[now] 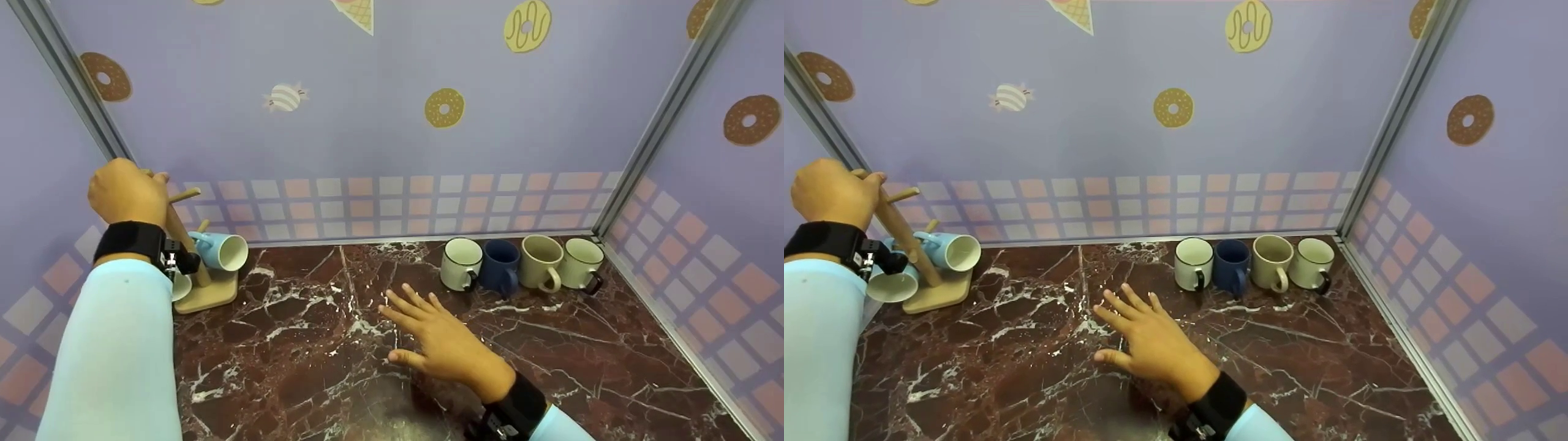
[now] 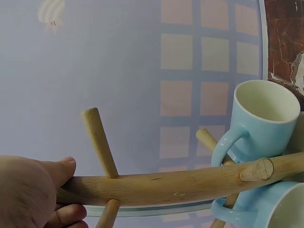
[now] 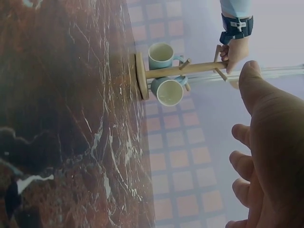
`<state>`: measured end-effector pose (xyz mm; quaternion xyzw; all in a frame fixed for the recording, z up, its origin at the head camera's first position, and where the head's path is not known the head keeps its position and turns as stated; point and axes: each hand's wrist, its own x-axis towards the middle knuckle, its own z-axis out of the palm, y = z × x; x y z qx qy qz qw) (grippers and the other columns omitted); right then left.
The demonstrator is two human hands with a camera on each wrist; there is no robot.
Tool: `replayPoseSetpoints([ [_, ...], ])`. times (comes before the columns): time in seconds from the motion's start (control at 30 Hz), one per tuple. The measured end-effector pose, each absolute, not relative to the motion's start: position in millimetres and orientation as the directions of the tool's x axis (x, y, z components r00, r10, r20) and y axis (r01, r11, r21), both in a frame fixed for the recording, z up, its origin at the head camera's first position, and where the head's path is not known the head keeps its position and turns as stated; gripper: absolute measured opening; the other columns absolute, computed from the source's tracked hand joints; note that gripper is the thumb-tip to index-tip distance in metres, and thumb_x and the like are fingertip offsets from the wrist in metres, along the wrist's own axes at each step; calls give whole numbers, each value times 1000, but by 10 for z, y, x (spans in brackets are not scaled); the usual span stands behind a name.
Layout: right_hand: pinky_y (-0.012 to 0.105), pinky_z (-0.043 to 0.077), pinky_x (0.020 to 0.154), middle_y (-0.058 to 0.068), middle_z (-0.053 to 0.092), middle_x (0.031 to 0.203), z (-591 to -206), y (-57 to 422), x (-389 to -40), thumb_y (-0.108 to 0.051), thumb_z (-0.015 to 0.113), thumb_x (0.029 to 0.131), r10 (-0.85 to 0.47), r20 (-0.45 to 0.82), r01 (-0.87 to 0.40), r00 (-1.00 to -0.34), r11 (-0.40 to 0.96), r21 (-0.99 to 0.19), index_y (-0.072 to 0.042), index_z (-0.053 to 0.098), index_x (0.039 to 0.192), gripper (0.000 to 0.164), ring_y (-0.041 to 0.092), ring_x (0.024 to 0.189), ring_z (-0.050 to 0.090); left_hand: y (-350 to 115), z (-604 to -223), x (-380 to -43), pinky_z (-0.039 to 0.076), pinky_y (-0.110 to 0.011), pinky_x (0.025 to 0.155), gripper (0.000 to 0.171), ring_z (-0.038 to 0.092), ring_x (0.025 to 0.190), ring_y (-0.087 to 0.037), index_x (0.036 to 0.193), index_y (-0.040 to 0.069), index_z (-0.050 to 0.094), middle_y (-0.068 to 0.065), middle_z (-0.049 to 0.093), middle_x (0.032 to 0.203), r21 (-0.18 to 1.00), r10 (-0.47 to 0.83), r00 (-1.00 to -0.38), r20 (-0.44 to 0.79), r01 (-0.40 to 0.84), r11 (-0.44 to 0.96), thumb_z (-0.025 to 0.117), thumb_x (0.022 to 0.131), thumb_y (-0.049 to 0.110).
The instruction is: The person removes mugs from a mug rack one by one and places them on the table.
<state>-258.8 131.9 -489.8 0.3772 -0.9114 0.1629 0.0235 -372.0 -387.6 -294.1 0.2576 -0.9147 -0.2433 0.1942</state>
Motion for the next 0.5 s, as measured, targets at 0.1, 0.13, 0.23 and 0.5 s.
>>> replayPoseSetpoints([
  [0.1, 70, 14, 142, -12, 11, 190, -4897, 1309, -2581, -82, 45, 108, -681, 165, -696, -713, 661, -280, -35, 29, 181, 88, 27, 180, 9, -3919, -2936, -3726, 47, -66, 127, 57, 57, 142, -57, 148, -10, 68, -35, 68, 150, 538, -562, -797, 220, -381, 752, 64, 115, 38],
  [0.13, 71, 14, 142, -12, 11, 190, -4896, 1306, -2580, -82, 46, 108, -681, 165, -696, -713, 661, -280, -35, 29, 181, 88, 27, 180, 9, -3934, -2934, -3726, 47, -66, 127, 58, 57, 141, -57, 147, -10, 68, -35, 68, 150, 534, -561, -799, 218, -383, 754, 64, 116, 38],
  [0.23, 70, 15, 142, -12, 12, 190, -4895, 1303, -2573, -82, 46, 107, -681, 160, -694, -715, 662, -282, -36, 29, 180, 88, 28, 180, 9, -3982, -2921, -3720, 47, -67, 126, 59, 56, 140, -58, 146, -12, 68, -37, 67, 149, 514, -547, -809, 216, -382, 768, 63, 116, 39],
  [0.5, 74, 18, 140, -13, 11, 190, -4909, 1295, -2570, -81, 45, 108, -688, 157, -701, -708, 659, -272, -37, 29, 180, 87, 29, 180, 10, -4033, -2879, -3634, 47, -70, 124, 58, 54, 138, -61, 144, -13, 69, -39, 66, 148, 489, -503, -841, 199, -359, 795, 65, 115, 37],
])
